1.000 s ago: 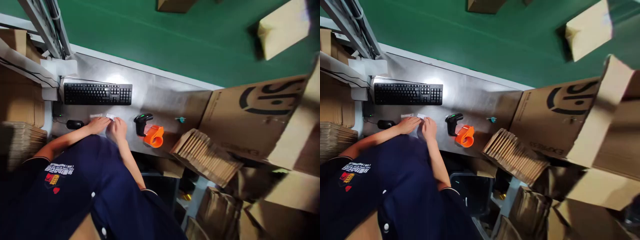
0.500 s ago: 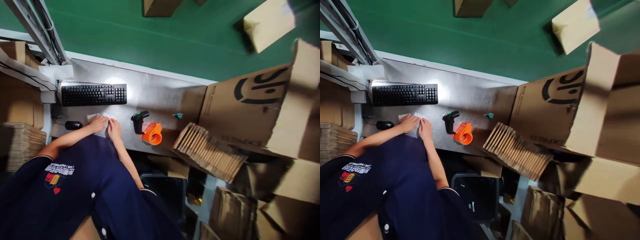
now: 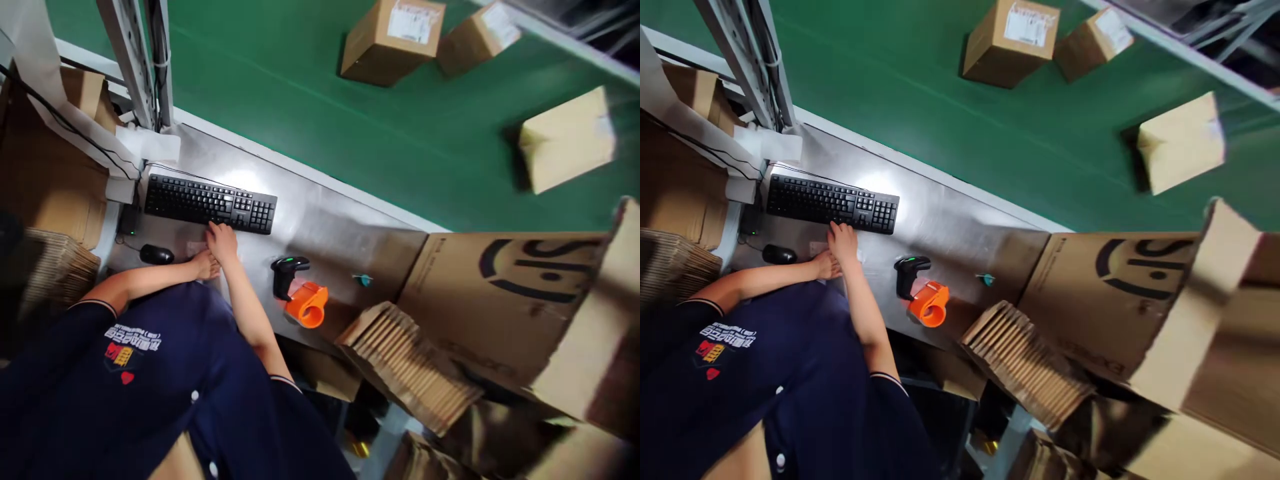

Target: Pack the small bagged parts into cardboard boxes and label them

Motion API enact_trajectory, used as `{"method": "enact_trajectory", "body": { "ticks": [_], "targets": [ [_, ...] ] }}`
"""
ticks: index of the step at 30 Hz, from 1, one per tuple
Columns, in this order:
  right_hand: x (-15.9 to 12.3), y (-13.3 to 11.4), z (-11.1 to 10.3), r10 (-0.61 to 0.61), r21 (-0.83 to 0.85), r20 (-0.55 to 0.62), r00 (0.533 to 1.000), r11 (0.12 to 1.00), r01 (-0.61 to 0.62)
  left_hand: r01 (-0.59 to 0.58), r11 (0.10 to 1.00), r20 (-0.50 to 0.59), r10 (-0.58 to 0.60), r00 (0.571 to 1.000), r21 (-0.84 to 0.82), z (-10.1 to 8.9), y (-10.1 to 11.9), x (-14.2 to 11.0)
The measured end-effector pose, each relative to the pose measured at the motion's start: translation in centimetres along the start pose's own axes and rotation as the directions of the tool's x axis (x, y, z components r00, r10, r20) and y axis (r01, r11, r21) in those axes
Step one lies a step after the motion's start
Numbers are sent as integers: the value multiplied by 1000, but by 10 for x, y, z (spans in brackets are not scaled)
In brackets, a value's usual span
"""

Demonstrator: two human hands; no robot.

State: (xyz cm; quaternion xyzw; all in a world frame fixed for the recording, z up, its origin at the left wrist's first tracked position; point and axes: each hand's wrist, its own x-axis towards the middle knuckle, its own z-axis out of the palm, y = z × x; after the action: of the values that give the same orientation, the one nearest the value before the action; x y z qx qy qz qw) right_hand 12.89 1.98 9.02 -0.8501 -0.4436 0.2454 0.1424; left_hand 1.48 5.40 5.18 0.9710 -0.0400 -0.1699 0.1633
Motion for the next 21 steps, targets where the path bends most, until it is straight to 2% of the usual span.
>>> {"method": "enact_trajectory", "body": {
  "ticks": [2, 4, 7, 9, 13, 16, 21],
  "targets": [
    [-5, 4, 2, 7, 21, -57, 998, 1000, -6, -46, 999, 27, 47, 999, -28, 1, 1, 0],
    [-15, 20, 1, 60, 50, -175, 983, 997, -52, -85, 996, 24, 86, 996, -41, -1, 2, -1],
    [-31, 55, -5, 227, 93, -355, 907, 974, -207, -110, 993, -15, 110, 994, -38, -7, 2, -5],
    [-38, 74, -9, 292, 121, -409, 865, 956, -266, -111, 993, -39, 109, 993, -45, -11, 2, -8],
    [-38, 89, -8, 278, 139, -398, 874, 960, -242, -101, 994, -22, 100, 995, -31, -16, 2, -12],
    [-31, 85, -3, 302, 162, -358, 883, 952, -260, -90, 996, -2, 90, 996, -11, -19, 2, -12],
    [-27, 79, 5, 336, 181, -362, 869, 940, -288, -94, 995, 24, 94, 995, 9, -23, 3, -14]
  ]
}}
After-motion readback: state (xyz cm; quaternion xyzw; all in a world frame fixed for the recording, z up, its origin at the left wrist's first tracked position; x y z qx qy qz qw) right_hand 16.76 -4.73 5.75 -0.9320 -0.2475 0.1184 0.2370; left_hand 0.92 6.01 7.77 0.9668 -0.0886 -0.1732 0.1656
